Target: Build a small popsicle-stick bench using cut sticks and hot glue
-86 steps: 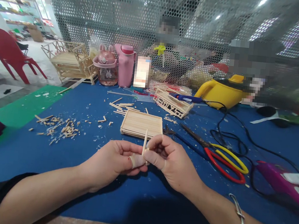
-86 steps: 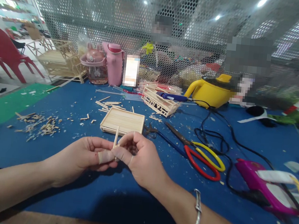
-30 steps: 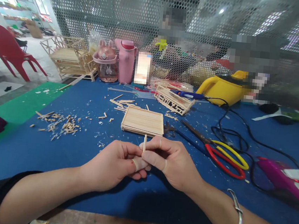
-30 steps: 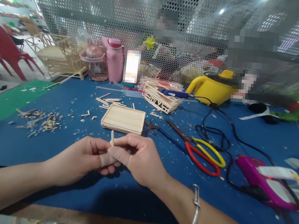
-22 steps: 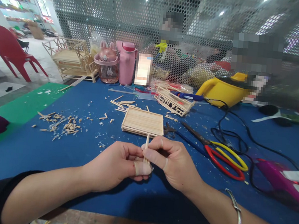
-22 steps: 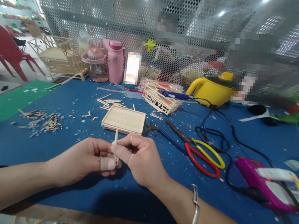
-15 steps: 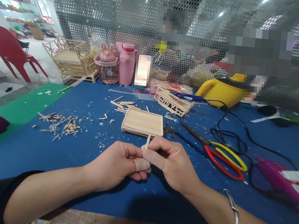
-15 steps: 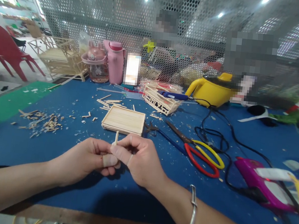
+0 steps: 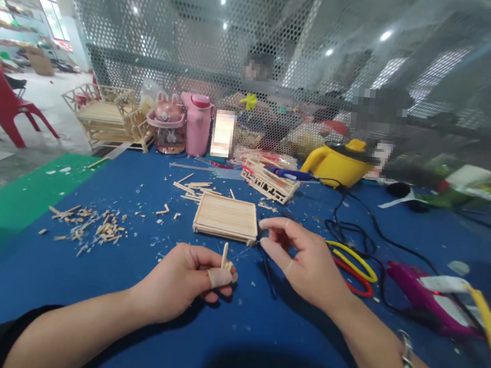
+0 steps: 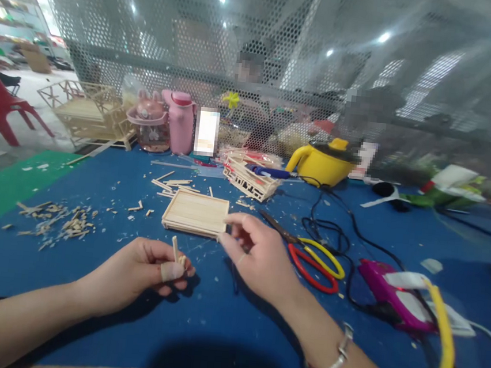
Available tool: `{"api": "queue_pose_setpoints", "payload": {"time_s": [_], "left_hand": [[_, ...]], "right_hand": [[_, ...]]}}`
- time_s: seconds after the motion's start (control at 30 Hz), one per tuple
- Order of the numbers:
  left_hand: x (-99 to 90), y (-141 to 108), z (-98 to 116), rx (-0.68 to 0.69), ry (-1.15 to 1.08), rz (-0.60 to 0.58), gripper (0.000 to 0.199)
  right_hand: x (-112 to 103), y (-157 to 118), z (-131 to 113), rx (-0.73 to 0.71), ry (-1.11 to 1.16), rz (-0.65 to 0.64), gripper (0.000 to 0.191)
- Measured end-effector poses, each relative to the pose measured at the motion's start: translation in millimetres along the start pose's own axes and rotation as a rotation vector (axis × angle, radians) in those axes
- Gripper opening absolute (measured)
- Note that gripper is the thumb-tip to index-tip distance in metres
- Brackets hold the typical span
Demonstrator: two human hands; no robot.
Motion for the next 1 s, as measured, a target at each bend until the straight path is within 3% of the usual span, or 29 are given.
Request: {"api": "queue_pose_setpoints", "payload": {"time_s": [0.1, 0.17, 0.23, 0.33, 0.4, 0.47, 0.6, 0.87, 1.0], "left_hand": [[-0.8, 1, 3, 0.005, -0.019, -0.014, 0.034], [-2.2, 2, 3, 0.003, -0.036, -0.008, 0.036], [-3.9, 3, 4, 0.005, -0.051, 0.003, 0.036], [-6.3, 4, 5, 0.016, -0.061, 0.021, 0.034], [-6.8, 3, 6, 0.022, -0.072, 0.020, 0.034], [-7.1, 1, 8, 0.034, -0.106, 0.014, 0.034], [-8.5, 0, 10, 0.027, -0.162, 0.004, 0.030], [-9.2, 1, 8, -0.003, -0.196, -0.018, 0.021], [-9.9, 1, 7, -0.023, -0.208, -0.009, 0.014]], "right_hand": [[-37, 6, 40, -0.050, -0.521, 0.047, 0.022], [-56, 1, 65, 0.040, -0.667, 0.039, 0.024], [-64, -7, 72, 0.108, -0.681, 0.049, 0.030], [-42, -19, 56, 0.103, -0.618, -0.017, 0.054], [-14, -26, 44, 0.066, -0.636, -0.148, 0.080], [3, -28, 40, 0.071, -0.667, -0.237, 0.090], [10, -25, 34, 0.062, -0.644, -0.292, 0.073], [-17, -27, 33, 0.160, -0.774, -0.230, 0.049], [-36, -30, 46, 0.243, -0.745, -0.146, 0.044]]}}
Point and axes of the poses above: each hand's wrist, its own y-axis towards the middle knuckle, its own x-axis out of the palm, z = x × y, the point moved 10 cm from there along y, towards the middle knuckle, and after that the axes turned 15 degrees about z, right-handed, at the moved point
